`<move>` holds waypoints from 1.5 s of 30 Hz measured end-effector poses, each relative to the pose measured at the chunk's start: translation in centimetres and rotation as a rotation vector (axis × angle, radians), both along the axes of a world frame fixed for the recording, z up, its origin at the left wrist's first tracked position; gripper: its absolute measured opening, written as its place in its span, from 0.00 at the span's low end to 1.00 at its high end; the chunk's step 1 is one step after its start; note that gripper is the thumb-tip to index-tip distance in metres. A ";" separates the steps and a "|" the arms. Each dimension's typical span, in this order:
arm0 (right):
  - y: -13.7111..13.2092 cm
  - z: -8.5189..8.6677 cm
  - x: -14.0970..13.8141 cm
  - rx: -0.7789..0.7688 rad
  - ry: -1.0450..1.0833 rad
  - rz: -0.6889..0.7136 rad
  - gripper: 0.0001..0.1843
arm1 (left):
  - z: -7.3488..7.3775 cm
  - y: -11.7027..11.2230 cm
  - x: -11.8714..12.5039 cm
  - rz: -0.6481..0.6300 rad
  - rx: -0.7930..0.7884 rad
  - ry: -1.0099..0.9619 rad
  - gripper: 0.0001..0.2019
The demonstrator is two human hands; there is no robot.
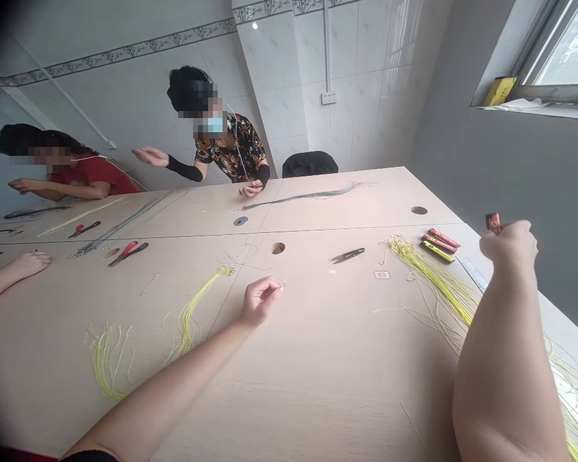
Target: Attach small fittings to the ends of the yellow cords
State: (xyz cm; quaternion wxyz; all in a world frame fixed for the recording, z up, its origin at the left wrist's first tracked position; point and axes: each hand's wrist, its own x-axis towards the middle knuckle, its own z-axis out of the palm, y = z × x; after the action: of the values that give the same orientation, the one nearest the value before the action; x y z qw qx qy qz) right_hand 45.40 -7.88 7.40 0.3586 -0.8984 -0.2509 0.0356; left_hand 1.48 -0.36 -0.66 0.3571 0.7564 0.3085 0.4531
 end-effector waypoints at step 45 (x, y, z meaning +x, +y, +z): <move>5.3 -8.1 -25.8 0.204 1.012 1.548 0.20 | -0.8 0.4 0.1 0.045 -0.019 -0.298 0.19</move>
State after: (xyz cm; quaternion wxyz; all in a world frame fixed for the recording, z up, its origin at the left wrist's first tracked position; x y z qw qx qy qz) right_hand 19.58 -2.56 -0.67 0.3790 -0.3226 -0.5959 0.6302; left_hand 1.54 0.03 -1.41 0.3959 0.6700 0.2734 0.5653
